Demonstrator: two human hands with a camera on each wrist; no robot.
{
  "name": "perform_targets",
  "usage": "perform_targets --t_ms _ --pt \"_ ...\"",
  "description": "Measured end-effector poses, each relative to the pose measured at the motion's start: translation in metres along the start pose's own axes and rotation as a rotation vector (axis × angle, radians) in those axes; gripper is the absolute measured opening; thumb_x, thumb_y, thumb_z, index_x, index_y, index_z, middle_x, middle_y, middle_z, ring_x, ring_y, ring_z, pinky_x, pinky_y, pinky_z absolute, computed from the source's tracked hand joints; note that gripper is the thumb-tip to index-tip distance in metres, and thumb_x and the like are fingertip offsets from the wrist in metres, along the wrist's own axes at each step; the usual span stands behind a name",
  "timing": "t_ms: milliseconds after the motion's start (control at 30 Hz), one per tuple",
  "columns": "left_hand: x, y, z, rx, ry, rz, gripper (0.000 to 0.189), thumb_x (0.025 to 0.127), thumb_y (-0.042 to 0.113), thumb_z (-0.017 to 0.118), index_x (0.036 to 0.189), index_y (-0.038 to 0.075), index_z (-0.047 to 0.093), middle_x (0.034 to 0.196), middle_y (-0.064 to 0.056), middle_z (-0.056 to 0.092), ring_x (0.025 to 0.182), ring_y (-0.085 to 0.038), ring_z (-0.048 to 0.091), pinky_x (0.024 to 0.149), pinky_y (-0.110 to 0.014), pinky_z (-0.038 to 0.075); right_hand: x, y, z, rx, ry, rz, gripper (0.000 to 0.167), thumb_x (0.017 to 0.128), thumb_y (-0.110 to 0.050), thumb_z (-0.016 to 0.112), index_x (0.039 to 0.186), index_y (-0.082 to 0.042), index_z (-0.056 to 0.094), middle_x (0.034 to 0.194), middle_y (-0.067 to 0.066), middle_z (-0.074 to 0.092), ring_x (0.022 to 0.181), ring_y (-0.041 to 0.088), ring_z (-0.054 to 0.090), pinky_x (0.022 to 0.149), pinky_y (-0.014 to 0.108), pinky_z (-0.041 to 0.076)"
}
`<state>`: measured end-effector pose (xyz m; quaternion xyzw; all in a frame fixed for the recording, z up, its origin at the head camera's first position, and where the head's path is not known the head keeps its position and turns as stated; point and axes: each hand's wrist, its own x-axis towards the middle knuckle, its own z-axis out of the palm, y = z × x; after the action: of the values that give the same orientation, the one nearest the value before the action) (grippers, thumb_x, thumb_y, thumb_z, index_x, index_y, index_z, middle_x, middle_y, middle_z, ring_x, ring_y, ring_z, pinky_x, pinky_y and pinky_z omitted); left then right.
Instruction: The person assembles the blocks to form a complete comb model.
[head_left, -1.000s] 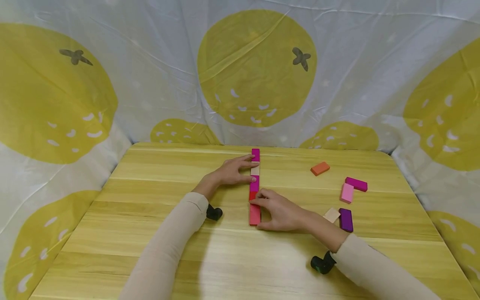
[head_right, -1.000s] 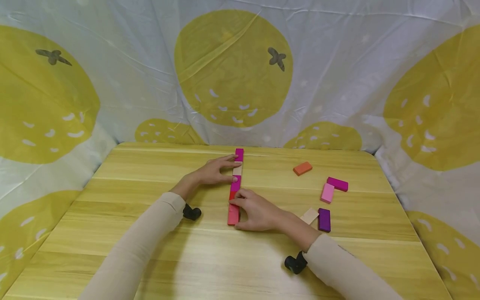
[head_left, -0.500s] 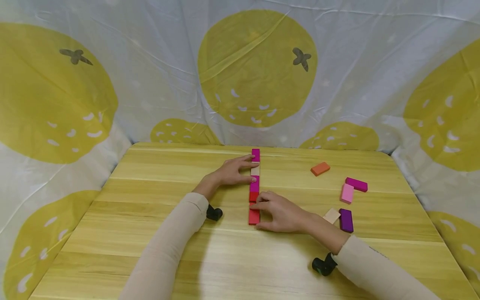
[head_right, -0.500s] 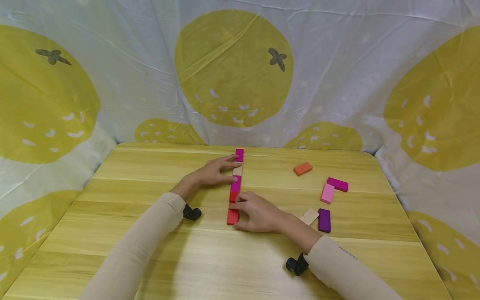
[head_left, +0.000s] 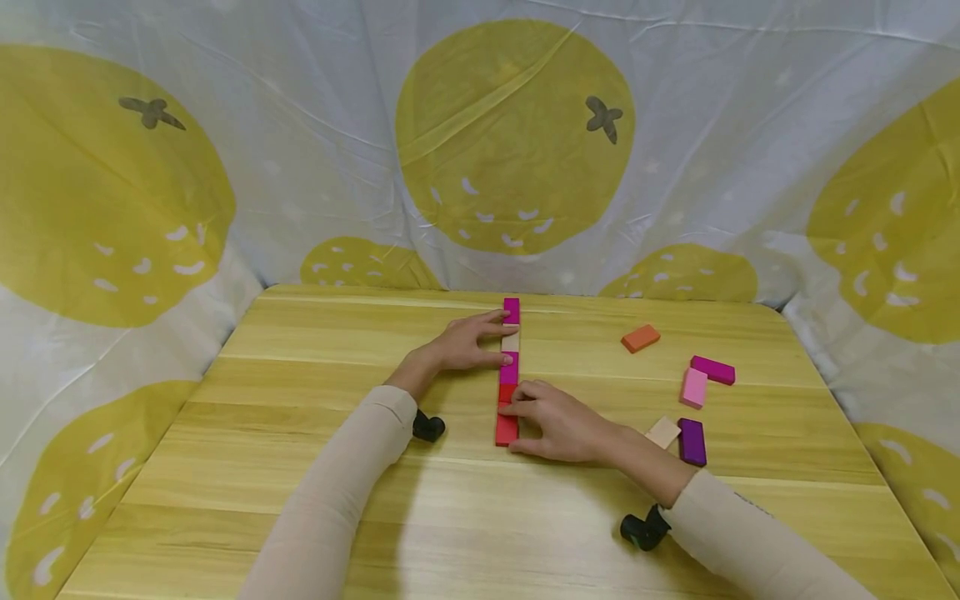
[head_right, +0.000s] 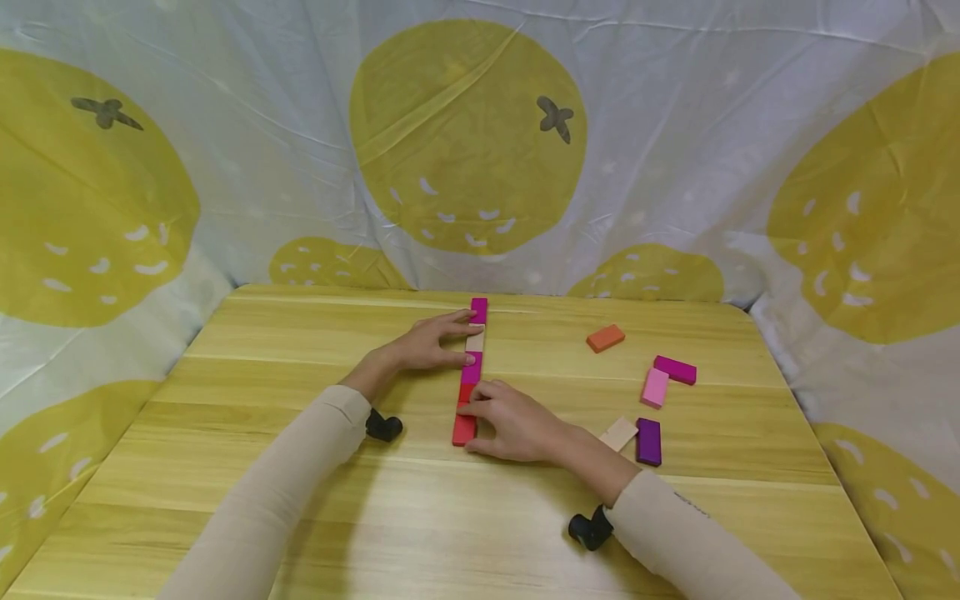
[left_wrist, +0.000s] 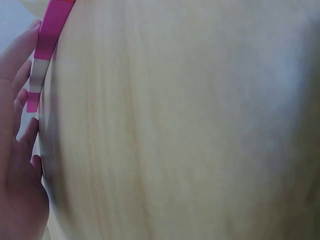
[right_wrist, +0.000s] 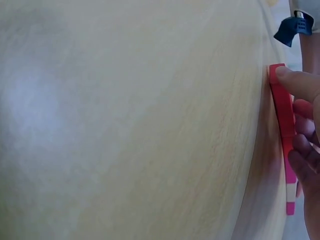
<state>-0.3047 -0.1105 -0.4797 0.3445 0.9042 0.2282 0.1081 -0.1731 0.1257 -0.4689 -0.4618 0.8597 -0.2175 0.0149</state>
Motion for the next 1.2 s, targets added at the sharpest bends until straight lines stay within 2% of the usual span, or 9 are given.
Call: perform_targets --t_ms 533,700,933,1200 --pt "0.001 0.003 -0.001 0.015 0.004 0.002 0.068 0.095 0.054 0.067 0.155 0.024 0.052 0.168 -0.002 0.029 0.152 -0.027 0.026 0.117 -0.060 0.024 0.000 -0.001 -0.002 -0.011 -0.015 0.008 0.051 0.090 -0.040 0.082 0.130 -0.009 0.074 0.116 0.000 0.059 0.104 0.014 0.051 0.090 0.030 0.048" --pt "0.002 0.007 -0.005 0.011 -0.011 -0.009 0.068 0.094 0.052 0.069 0.154 0.023 0.054 0.167 -0.004 0.030 0.152 -0.027 0.026 0.119 -0.056 0.023 -0.005 0.000 -0.009 0.015 -0.014 0.019 0.049 0.092 -0.039 0.080 0.130 -0.009 0.072 0.120 -0.001 0.059 0.112 0.015 0.053 0.098 0.032 0.047" --pt "0.004 0.007 -0.008 -0.023 -0.016 0.009 0.066 0.095 0.045 0.072 0.151 0.015 0.056 0.165 -0.010 0.033 0.152 -0.031 0.027 0.121 -0.050 0.023 -0.026 0.009 -0.030 0.032 0.016 0.078 0.042 0.093 -0.034 0.080 0.126 -0.010 0.073 0.122 0.001 0.061 0.116 0.020 0.056 0.102 0.042 0.049" --pt "0.000 0.010 -0.009 -0.044 0.001 0.068 0.065 0.097 0.042 0.070 0.151 0.008 0.055 0.164 -0.012 0.035 0.152 -0.032 0.028 0.123 -0.045 0.020 -0.069 0.029 -0.054 0.007 0.091 0.152 0.039 0.092 -0.030 0.081 0.124 -0.008 0.074 0.119 0.001 0.064 0.112 0.022 0.059 0.097 0.047 0.051"
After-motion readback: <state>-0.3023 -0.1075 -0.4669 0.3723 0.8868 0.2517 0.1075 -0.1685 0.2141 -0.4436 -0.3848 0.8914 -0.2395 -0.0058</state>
